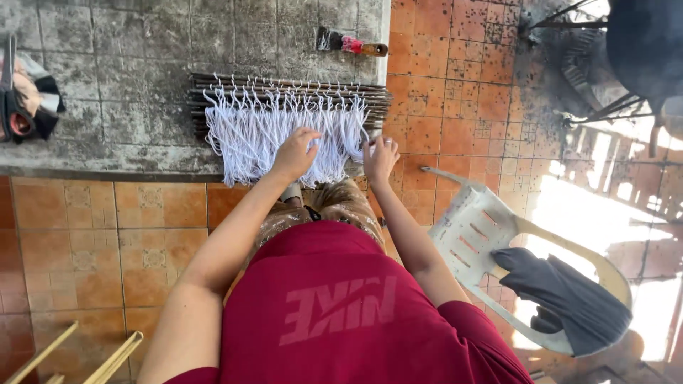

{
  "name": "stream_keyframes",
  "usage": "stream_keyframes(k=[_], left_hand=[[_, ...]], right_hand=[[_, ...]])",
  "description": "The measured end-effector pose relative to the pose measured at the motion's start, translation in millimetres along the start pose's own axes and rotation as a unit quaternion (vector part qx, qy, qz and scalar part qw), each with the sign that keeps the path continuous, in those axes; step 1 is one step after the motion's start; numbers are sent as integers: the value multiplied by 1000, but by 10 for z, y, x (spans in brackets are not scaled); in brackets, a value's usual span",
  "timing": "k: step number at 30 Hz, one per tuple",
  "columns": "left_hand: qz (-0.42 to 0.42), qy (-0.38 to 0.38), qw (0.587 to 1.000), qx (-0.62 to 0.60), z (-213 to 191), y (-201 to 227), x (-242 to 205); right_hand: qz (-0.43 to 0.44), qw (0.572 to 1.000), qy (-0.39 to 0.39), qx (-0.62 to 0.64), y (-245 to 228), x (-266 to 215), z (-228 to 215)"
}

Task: The person arranges white strings on a bundle of sticks, then uses a brush to apply a dark liquid from a large black container onto the strings. The person holds the sticks over the container while brushing and then places the bundle onto a metal rack.

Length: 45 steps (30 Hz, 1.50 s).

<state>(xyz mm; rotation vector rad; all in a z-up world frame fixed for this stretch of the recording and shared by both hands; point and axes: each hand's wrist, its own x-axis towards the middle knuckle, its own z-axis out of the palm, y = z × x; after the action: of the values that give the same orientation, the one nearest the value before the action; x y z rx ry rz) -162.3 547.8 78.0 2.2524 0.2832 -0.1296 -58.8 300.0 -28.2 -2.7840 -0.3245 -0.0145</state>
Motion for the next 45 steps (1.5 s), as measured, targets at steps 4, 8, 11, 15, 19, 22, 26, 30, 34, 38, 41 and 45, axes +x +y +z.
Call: stream_keyframes(k=[4,8,11,15,19,22,26,30,34,38,41,45], left_hand=[[11,3,1000,1,137,-11,108],[4,-9,1000,-10,249,122,236],[10,-25,1000,-1,308,308,309],[92,-71,993,36,167,850,375],[177,-109,955,211,759,667,558],[245,-81,916,306,830,695,395],[273,-97,926,242,1157,472,110],[203,-263,932,142,1562,-34,-176],[164,-246,950,98,779,-56,-50],[151,32,982,112,387,-377,117],[157,98,964,190,-6,-614,-19],[173,-30,958,227,-350,-845,-416]], right_hand=[[12,997,-45,56,-424,-186,-524],[-5,973,-150,177,-483,-392,-788],[42,938,-246,241,-350,-576,-776],[49,877,-443,180,-186,-727,-706],[-73,845,-525,64,-355,-494,-1324],[-55,899,-435,7,-63,-174,-927],[16,935,-330,132,95,244,-583],[85,901,-324,275,26,167,-86],[100,884,-306,340,-74,-154,254],[76,897,-375,220,-156,-489,290],[71,868,-447,206,10,-894,346],[111,847,-475,213,-7,-1012,88]])
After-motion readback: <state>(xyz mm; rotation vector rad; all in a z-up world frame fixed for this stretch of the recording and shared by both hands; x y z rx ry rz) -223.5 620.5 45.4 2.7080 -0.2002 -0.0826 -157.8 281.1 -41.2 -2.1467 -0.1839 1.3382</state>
